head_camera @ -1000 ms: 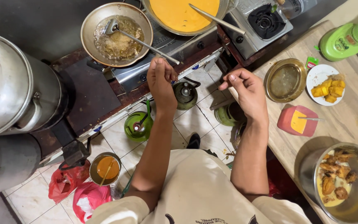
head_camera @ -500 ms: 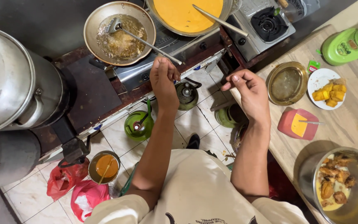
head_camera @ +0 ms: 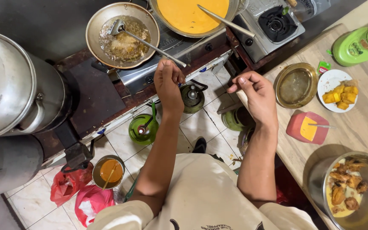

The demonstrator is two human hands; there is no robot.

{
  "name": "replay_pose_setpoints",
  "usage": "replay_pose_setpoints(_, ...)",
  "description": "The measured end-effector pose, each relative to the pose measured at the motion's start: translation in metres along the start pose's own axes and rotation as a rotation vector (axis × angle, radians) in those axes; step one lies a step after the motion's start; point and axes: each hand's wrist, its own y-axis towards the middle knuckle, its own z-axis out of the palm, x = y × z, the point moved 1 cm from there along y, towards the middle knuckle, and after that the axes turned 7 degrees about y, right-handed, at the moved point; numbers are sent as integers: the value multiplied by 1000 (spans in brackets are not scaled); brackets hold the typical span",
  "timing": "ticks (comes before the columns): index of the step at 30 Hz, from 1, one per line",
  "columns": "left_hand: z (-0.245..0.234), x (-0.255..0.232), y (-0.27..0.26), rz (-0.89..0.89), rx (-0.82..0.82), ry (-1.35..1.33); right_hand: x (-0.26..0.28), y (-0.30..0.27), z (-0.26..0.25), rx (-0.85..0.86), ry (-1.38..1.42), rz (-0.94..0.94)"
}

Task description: The person scoops a yellow batter into a pink container, then uses a slotted spoon to transfer fried items from a pan into the container. They stir and monitor food frying in hot oil on the stove, occasionally adjusting the items with the spoon.

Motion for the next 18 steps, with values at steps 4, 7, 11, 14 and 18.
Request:
replay_pose_setpoints(4,3,-2,0,-3,-4,0,0,0,-2,6,4,-1)
replay_pose_setpoints(7,3,0,0,-10,-4,-1,0,0,-2,6,23,-1)
replay_pose_setpoints(11,2,5,0,-15,-3,-11,2,-1,-3,9,-23,-3)
replay_pose_setpoints(14,2,6,0,-16,-3,-11,3,-1,-4,3,-31,-5)
replay_pose_setpoints(18,2,6,0,-30,-4,-13,2,-1,-4,0,-30,-1)
